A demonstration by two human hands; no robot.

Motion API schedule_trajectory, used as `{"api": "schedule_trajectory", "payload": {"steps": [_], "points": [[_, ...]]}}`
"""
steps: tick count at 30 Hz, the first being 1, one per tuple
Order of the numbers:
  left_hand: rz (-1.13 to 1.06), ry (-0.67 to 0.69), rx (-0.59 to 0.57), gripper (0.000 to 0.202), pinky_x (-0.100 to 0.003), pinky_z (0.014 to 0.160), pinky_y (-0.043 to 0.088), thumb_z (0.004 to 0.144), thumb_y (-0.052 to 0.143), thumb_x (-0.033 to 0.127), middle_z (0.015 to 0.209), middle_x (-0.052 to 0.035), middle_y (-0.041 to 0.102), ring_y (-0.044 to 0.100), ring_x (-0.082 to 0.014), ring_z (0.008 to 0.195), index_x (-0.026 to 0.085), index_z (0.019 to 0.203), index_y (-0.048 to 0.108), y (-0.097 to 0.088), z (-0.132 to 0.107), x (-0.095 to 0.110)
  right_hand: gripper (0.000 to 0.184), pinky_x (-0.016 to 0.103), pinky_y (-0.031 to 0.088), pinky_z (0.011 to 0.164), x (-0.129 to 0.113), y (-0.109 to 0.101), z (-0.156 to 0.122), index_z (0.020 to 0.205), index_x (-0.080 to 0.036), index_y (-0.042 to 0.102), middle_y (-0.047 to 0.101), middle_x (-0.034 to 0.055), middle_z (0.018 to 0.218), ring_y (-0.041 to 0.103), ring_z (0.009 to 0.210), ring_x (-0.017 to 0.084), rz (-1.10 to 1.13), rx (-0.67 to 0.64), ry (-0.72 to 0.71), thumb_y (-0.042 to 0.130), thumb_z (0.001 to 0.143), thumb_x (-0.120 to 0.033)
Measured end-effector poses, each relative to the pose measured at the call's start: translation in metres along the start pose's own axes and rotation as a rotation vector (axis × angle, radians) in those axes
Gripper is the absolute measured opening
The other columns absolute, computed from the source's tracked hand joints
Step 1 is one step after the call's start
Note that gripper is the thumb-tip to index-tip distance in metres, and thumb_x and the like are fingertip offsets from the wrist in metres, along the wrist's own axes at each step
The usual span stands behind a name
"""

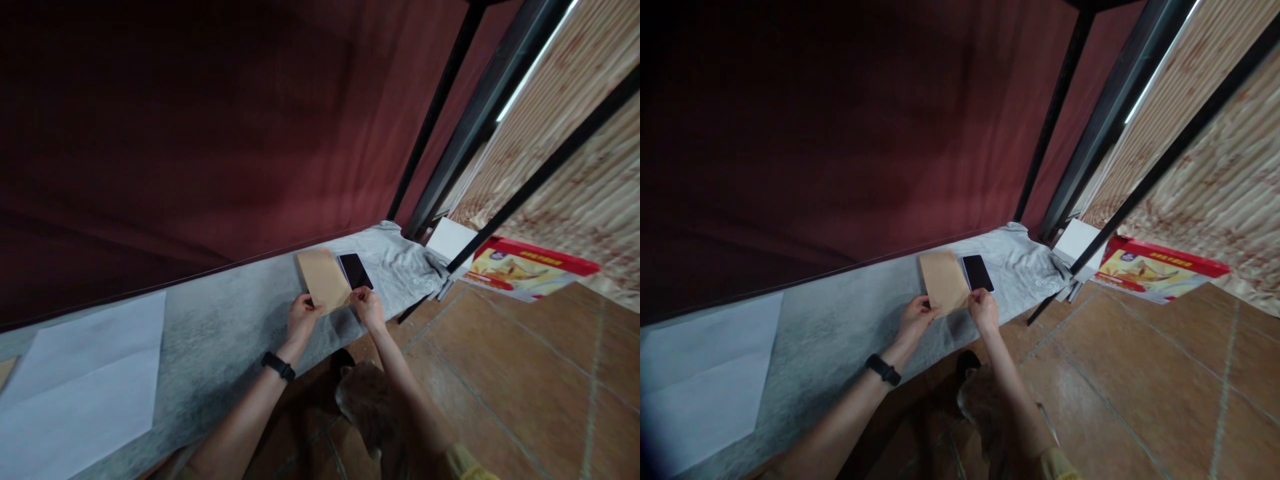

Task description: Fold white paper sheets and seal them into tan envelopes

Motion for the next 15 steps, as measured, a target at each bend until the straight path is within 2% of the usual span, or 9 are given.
{"api": "schedule_trajectory", "payload": {"steps": [4, 9, 12, 15], "points": [[0.118, 0.028, 0.031, 0.047, -0.024, 0.059, 0.041, 0.063, 0.085, 0.026, 0.062, 0.007, 0.059, 0.058, -0.0137, 0.056, 0.018, 0.104, 0.064, 0.0, 0.003, 0.0, 0.022, 0.028, 0.049, 0.065, 0.002, 0.005, -0.001, 0.093, -0.021, 0.072, 0.072, 0.0053, 0.081, 0.068, 0.074, 0.02, -0.07, 0.027, -0.046, 0.053, 0.086, -0.028], [0.304, 0.08, 0.031, 0.051, -0.026, 0.067, 0.046, 0.073, 0.077, 0.021, 0.07, 0.0027, 0.064, 0.063, -0.0165, 0.067, 0.016, 0.122, 0.062, -0.004, 0.001, 0.005, 0.023, 0.028, 0.049, 0.065, 0.003, 0.006, -0.002, 0.094, -0.021, 0.072, 0.067, 0.0044, 0.082, 0.064, 0.071, 0.019, -0.078, 0.133, -0.109, 0.052, 0.087, -0.029], [0.406, 0.143, 0.03, 0.061, -0.028, 0.076, 0.049, 0.077, 0.076, 0.025, 0.093, -0.0044, 0.07, 0.067, -0.0191, 0.085, 0.016, 0.134, 0.057, -0.003, -0.006, 0.008, 0.027, 0.028, 0.05, 0.069, 0.002, 0.005, -0.002, 0.102, -0.019, 0.073, 0.066, 0.0053, 0.085, 0.064, 0.074, 0.019, -0.112, 0.112, -0.068, 0.053, 0.088, -0.03], [0.522, 0.218, -0.005, 0.07, -0.03, 0.087, 0.05, 0.077, 0.078, 0.024, 0.12, -0.0123, 0.068, 0.067, -0.022, 0.104, 0.017, 0.142, 0.052, -0.001, -0.015, 0.01, 0.033, 0.029, 0.05, 0.077, -0.002, 0.004, -0.003, 0.113, -0.016, 0.071, 0.066, 0.0084, 0.094, 0.065, 0.084, 0.02, -0.157, 0.03, 0.006, 0.051, 0.091, -0.032]]}}
Point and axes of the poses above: each hand's wrist, its own z-axis towards the middle knuckle, its own y-axis out of the palm, x = y × z, the point moved 3 cm from there along z, towards the middle knuckle
